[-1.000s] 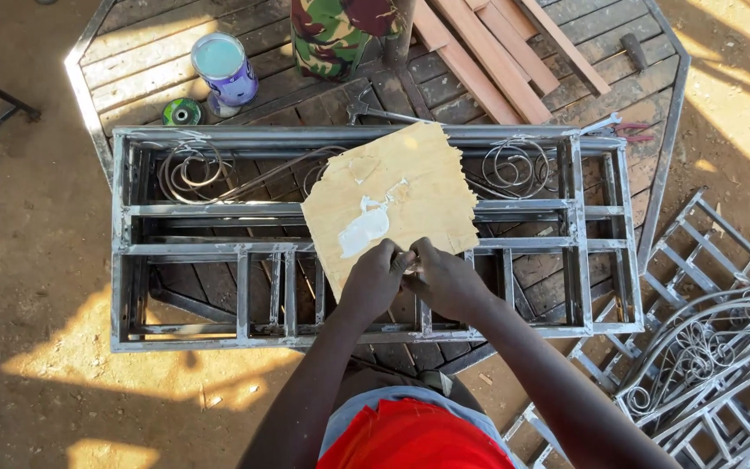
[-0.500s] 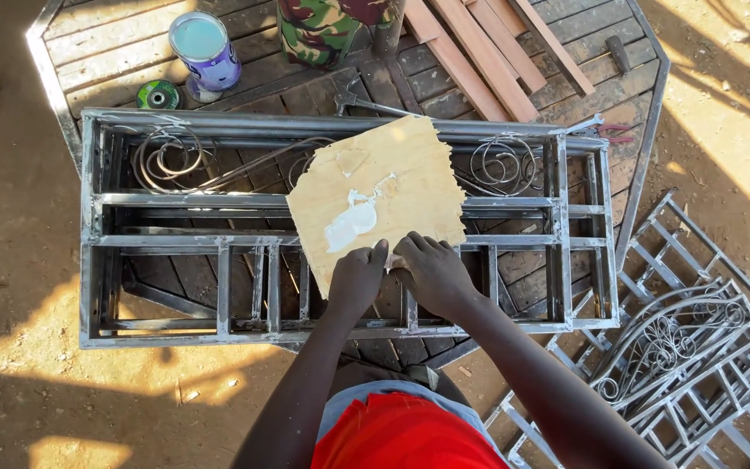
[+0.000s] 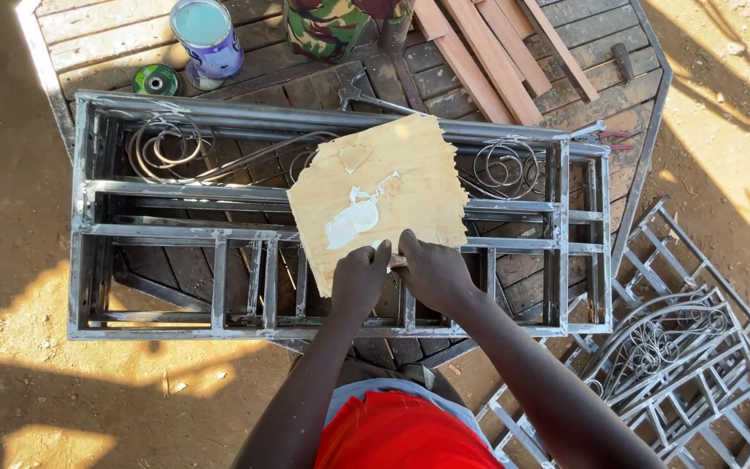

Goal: Applying metal filler paste to the joints and welds of a metal frame using a small applicator tool to smooth the surface.

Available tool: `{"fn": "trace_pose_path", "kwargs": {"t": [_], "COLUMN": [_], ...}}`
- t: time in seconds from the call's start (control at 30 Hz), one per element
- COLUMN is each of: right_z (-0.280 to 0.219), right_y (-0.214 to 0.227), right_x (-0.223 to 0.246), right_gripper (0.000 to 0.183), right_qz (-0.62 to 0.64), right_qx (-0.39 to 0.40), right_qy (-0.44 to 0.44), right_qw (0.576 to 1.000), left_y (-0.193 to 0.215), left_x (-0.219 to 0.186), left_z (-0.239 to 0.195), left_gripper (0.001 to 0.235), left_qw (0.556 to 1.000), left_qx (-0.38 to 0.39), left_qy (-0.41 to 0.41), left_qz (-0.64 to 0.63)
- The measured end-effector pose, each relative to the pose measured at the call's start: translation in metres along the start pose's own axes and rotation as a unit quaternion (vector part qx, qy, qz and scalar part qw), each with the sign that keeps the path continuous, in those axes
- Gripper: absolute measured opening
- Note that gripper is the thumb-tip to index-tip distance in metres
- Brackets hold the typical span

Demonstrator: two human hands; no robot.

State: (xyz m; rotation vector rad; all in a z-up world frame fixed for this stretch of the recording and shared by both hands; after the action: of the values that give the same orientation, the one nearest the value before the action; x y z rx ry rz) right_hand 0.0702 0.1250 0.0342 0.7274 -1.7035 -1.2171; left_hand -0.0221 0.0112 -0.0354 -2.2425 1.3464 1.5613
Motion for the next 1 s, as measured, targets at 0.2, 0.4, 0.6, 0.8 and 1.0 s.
{"fn": "trace_pose_path", "kwargs": {"t": [0.2, 0.4, 0.6, 0.8, 1.0], "right_z": [-0.003, 0.000, 0.016, 0.046, 0.064], "right_y": [0.012, 0.024, -0.014, 0.010, 0.012], "right_x": [0.001, 0.017, -0.050, -0.087, -0.095], "right_gripper": [0.032, 0.031, 0.029, 0.028, 0.025], "right_qz": [0.049, 0.082, 0.066, -0.017, -0.064], "right_qx": [0.020, 0.026, 0.008, -0.007, -0.019], "right_qy": [-0.011, 0.041, -0.017, -0.037, -0.009], "right_qw": [0.999, 0.995, 0.998, 0.999, 0.998], "left_y": [0.027, 0.012, 0.040, 0.036, 0.044], "left_x": [-0.051, 0.006, -0.009, 0.026, 0.028], "left_z": [-0.033, 0.002, -0.007, 0.006, -0.004], "left_gripper": [0.035, 0.055, 0.053, 0.051, 0.052], "left_qw": [0.993, 0.999, 0.996, 0.994, 0.992], "left_qx": [0.079, -0.009, -0.029, -0.055, -0.066], "left_qy": [-0.052, 0.041, 0.033, 0.043, 0.030], "left_qz": [-0.075, -0.010, -0.077, -0.078, -0.107]}}
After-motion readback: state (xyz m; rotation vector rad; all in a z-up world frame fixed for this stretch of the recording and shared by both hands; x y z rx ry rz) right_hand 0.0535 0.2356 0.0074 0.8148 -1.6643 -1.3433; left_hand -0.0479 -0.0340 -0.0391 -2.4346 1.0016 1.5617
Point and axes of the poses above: each hand's wrist, its own z-axis towards the middle knuckle, its own y-axis out of the back of the hand, x = y × z, the point moved 5 cm from there along z, towards the middle knuckle, and after that the axes turned 10 degrees about -x, right-handed, at the moved point
